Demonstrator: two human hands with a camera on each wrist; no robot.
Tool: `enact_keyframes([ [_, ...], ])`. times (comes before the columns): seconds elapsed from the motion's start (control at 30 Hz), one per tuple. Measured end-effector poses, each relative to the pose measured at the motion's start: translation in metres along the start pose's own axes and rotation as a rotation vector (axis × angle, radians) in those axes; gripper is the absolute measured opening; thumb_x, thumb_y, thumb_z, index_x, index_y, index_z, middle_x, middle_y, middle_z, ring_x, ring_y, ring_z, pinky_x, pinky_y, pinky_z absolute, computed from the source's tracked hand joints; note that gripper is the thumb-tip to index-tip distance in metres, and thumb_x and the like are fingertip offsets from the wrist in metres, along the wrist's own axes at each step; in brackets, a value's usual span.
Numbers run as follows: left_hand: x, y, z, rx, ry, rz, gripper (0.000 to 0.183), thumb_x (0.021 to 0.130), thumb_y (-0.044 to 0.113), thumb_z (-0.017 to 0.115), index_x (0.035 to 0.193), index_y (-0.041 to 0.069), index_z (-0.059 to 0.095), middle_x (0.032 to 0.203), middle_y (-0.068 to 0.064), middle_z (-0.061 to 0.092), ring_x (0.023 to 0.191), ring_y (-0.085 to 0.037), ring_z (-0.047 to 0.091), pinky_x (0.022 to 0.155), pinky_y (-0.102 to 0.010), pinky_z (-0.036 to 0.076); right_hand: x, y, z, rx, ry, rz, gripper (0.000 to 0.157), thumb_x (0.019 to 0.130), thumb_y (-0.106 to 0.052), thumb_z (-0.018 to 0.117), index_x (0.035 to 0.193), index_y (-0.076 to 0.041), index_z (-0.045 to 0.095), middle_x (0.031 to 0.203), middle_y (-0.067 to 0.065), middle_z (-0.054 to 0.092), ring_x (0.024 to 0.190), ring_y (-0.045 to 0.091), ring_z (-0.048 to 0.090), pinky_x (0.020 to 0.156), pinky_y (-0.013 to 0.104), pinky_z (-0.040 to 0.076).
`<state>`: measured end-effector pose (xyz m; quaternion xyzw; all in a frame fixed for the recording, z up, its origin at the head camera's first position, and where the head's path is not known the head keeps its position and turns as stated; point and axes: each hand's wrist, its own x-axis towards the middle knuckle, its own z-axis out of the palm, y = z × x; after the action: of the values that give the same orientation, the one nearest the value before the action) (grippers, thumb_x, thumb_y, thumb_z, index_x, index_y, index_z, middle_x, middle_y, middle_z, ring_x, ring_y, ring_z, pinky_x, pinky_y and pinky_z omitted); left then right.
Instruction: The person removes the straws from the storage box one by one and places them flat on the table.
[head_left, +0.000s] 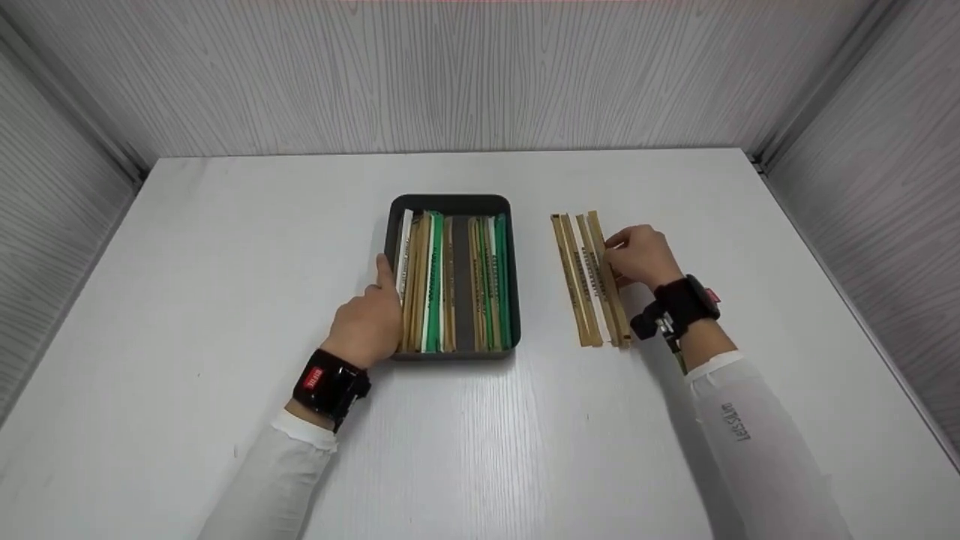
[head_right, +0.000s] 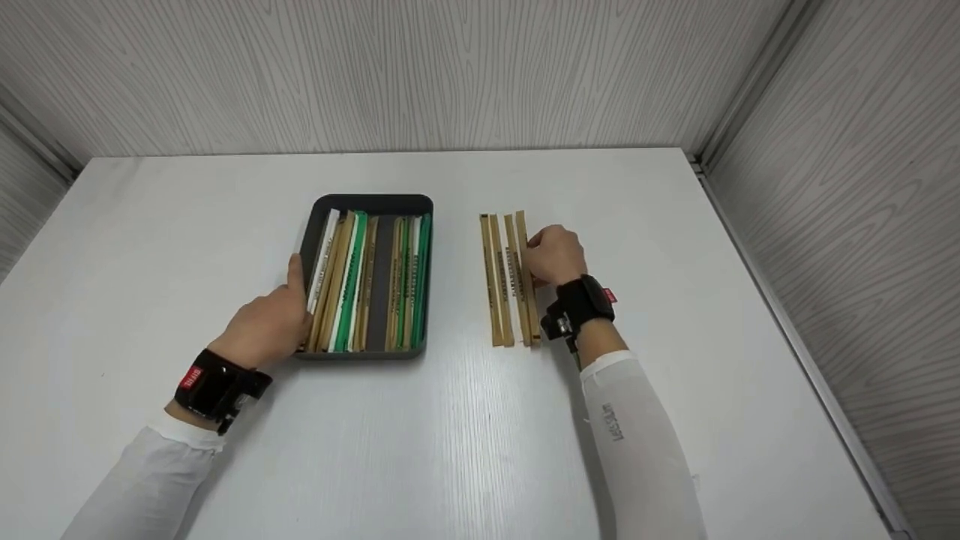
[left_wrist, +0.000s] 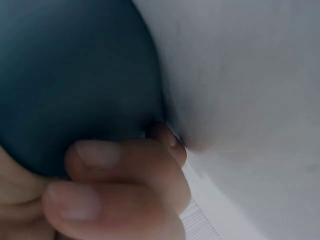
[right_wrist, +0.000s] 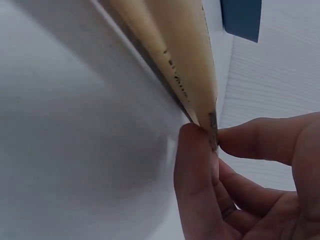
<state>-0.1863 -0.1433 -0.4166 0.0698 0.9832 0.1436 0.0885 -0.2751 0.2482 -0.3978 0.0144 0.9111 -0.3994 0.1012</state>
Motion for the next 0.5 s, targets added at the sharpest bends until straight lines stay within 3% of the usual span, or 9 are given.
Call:
enact_keyframes([
  [0.27,0.0009,0.0012,0.0010,-0.007,-0.002,0.006,0.087,0.094,-0.003,0.053,0.159,-0.015,-0.004,0.110,-0.034,0.064,0.064,-0.032,0.061,0.055,-0.046,0.052,-0.0001,0.0024,0.0039,-0.129,0.018,-0.022,0.038,0.098,-0.013,0.060,0.128,0.010,0.067,0.111,0.026,0.070,0.073,0.017,0.065,0.060,0.025,0.053],
  [0.5,-0.0003,0.0012,-0.0001,0.008,0.002,0.004,0.085,0.095,-0.003,0.052,0.158,-0.017,-0.003,0.109,-0.034,0.065,0.065,-0.034,0.063,0.057,-0.048,0.054,0.0008,0.0042,0.0082,-0.149,0.036,-0.042,0.036,0.099,-0.013,0.060,0.127,0.009,0.067,0.111,0.026,0.069,0.068,0.015,0.064,0.058,0.025,0.052],
])
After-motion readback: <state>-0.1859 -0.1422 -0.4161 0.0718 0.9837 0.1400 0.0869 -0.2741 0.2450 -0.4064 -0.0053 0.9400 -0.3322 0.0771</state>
